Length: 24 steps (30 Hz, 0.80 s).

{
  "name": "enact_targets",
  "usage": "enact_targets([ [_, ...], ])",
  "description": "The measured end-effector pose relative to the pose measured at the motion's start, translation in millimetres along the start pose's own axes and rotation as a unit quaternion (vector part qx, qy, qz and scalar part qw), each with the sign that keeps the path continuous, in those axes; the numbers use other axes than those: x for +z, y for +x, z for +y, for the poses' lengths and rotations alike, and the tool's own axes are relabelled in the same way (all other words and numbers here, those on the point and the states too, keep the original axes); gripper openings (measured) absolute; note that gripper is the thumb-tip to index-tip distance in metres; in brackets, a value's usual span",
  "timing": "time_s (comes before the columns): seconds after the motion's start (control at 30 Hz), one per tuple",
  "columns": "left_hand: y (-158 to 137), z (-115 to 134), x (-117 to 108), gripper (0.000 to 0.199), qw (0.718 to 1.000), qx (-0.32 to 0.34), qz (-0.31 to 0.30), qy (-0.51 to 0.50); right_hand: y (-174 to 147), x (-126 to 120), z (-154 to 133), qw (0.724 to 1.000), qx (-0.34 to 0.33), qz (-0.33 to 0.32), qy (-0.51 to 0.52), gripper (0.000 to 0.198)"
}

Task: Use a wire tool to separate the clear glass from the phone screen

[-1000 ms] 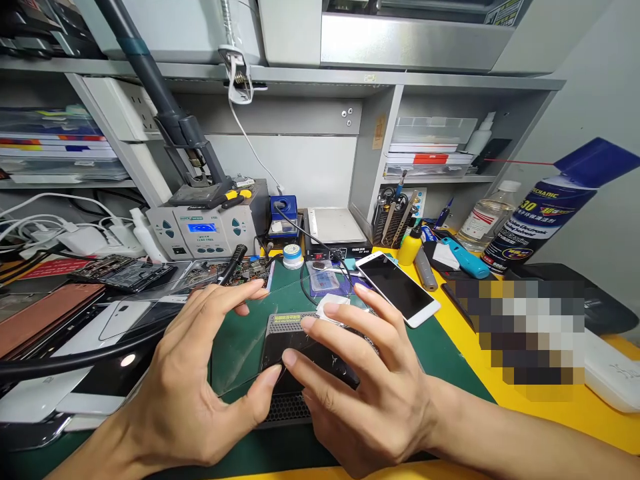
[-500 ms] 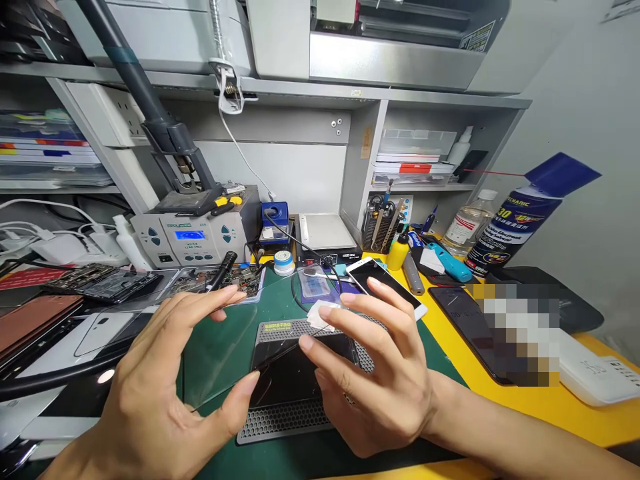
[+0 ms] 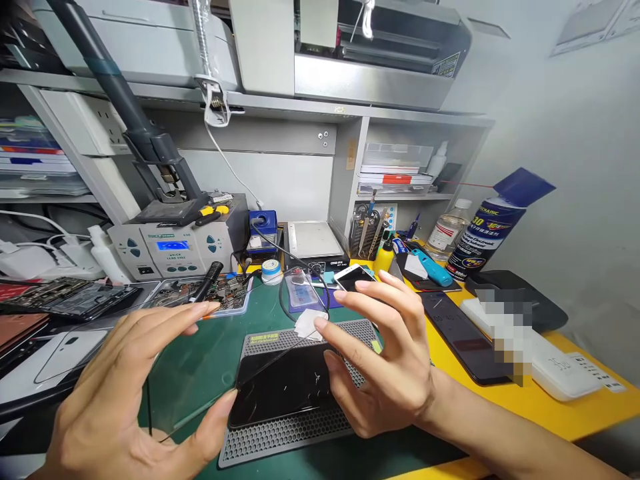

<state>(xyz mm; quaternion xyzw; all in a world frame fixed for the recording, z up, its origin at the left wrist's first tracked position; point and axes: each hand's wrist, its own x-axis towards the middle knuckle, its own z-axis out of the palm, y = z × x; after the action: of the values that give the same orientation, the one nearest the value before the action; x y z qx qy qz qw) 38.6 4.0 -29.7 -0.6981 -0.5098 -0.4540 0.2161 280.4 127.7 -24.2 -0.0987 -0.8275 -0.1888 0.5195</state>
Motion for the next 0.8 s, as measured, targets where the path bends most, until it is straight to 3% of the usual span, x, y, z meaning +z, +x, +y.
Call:
enact_targets([
  [0.43,0,0,4,0.060,0.998,0.042,0.040,0.015,-1,0,-12,0.997,-0.020,-0.059,0.046,0.036],
  [0.53,0,-6,5,0.060,0.996,0.081,0.046,0.016,0,-1,-11,0.997,-0.022,-0.061,0.047,0.036],
  [0.8,-1,-13,7,0.067,0.994,0.093,0.052,0.006,2,-3,-3,0.999,-0.009,-0.047,0.024,0.036],
])
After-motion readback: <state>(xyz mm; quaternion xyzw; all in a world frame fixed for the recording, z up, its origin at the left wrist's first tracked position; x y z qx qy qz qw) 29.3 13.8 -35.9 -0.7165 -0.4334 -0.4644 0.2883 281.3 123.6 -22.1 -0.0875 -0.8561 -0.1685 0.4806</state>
